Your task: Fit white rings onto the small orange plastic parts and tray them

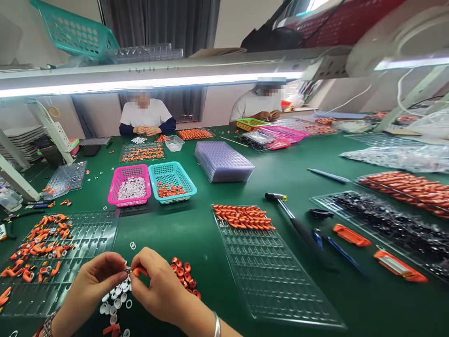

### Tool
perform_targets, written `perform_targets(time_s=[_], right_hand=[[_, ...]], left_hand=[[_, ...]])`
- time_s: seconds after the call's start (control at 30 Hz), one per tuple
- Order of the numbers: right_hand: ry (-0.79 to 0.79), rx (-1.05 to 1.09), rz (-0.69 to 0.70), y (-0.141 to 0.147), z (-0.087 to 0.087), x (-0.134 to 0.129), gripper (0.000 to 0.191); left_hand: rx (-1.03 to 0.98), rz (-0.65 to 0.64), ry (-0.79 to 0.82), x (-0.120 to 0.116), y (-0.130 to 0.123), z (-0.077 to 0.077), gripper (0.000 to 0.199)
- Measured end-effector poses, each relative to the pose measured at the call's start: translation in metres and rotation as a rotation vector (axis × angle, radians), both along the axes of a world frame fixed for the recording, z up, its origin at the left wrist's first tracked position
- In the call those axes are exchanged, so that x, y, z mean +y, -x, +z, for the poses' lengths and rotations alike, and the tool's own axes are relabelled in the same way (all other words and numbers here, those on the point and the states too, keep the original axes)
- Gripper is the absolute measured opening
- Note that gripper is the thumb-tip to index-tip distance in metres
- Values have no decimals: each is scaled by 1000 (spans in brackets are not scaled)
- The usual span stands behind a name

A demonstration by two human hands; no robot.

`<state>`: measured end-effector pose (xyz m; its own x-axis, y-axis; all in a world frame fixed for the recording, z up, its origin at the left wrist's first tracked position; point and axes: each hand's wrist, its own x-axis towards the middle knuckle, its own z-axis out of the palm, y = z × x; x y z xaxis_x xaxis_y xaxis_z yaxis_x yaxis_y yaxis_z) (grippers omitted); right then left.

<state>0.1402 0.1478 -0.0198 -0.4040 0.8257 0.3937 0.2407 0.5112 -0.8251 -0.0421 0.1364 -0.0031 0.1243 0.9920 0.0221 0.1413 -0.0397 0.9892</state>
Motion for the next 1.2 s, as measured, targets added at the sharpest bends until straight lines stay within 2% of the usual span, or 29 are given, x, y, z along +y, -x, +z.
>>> perform_targets(time_s=[0.2,0.43,0.57,0.87,1.2], right_hand=[[52,-9,-32,1,-1,0,8],[-76,-40,-55,0,-1,1,10],[-96,-39,-51,0,-2,1,11],[-105,-37,-20,3,-6,-1,13],[-34,-2,33,0,-5,0,12]], left_hand=[[163,20,-187,-5,-2,-2,9],[299,-19,-276,-6,-3,2,14],[379,-26,-317,-9,-2,2,19],[481,-33,-345,-10,-4,6,21],[456,-72,-269,-13,-3,8,22]])
